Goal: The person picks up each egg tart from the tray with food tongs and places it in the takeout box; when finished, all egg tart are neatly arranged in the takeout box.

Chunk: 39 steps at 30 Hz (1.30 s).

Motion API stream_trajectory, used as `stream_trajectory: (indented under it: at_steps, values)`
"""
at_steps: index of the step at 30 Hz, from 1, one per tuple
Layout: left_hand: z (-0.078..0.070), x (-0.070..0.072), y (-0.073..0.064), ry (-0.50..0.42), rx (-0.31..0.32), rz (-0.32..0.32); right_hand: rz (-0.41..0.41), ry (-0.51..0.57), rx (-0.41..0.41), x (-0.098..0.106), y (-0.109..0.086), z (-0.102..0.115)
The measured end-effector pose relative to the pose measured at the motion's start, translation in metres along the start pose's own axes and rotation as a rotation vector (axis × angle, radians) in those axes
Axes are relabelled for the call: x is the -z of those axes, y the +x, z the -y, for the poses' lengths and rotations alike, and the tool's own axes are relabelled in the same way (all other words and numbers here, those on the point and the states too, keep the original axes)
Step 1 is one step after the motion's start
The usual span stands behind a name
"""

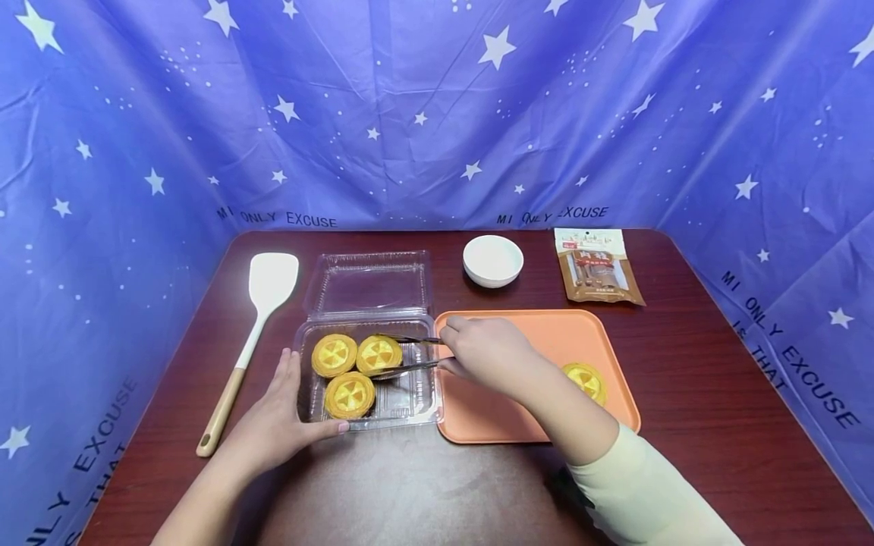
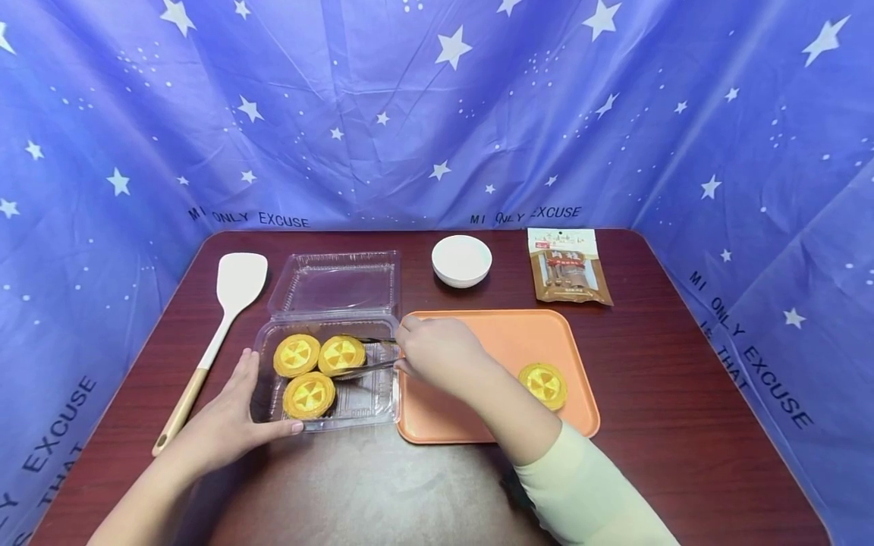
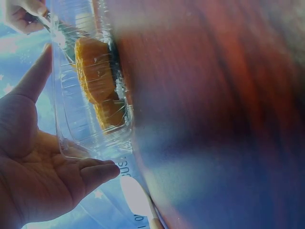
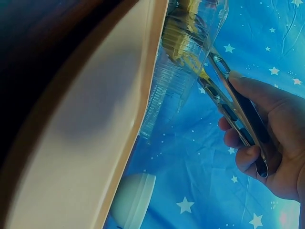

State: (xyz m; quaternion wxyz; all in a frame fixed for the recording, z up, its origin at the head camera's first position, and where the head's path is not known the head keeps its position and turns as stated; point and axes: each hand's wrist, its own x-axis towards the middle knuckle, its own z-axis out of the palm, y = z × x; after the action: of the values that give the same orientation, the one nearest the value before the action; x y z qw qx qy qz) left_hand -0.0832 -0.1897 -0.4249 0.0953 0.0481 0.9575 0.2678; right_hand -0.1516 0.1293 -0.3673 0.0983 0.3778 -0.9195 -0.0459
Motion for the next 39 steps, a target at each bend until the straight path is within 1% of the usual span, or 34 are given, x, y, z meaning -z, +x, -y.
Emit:
stream_trajectory:
  at_steps: [9,19,23,28,31,35,39]
  values:
    - [-0.001,0.0,0.001,0.002,0.0,0.001,0.023,0.013,-0.018,-0.001,0.001,-0.001]
    - [0.0,-0.001,0.002,0.001,0.002,0.006,0.032,0.017,-0.061,0.007,-0.007,-0.006]
    - [0.001,-0.001,0.002,0.005,0.01,0.009,0.003,-0.003,-0.048,0.006,-0.009,-0.005]
    - [0.001,-0.002,0.002,0.009,0.013,0.014,-0.062,-0.058,-0.01,0.004,-0.009,0.002]
    - [0.001,-0.002,0.001,0.012,0.013,0.014,-0.087,-0.069,-0.017,0.004,-0.008,0.007]
    - [0.001,-0.002,0.001,0.014,0.012,0.015,-0.097,-0.06,-0.042,0.006,-0.007,0.014]
    - [0.0,-0.001,0.001,0.014,0.012,0.013,-0.107,-0.07,-0.058,0.011,-0.007,0.015]
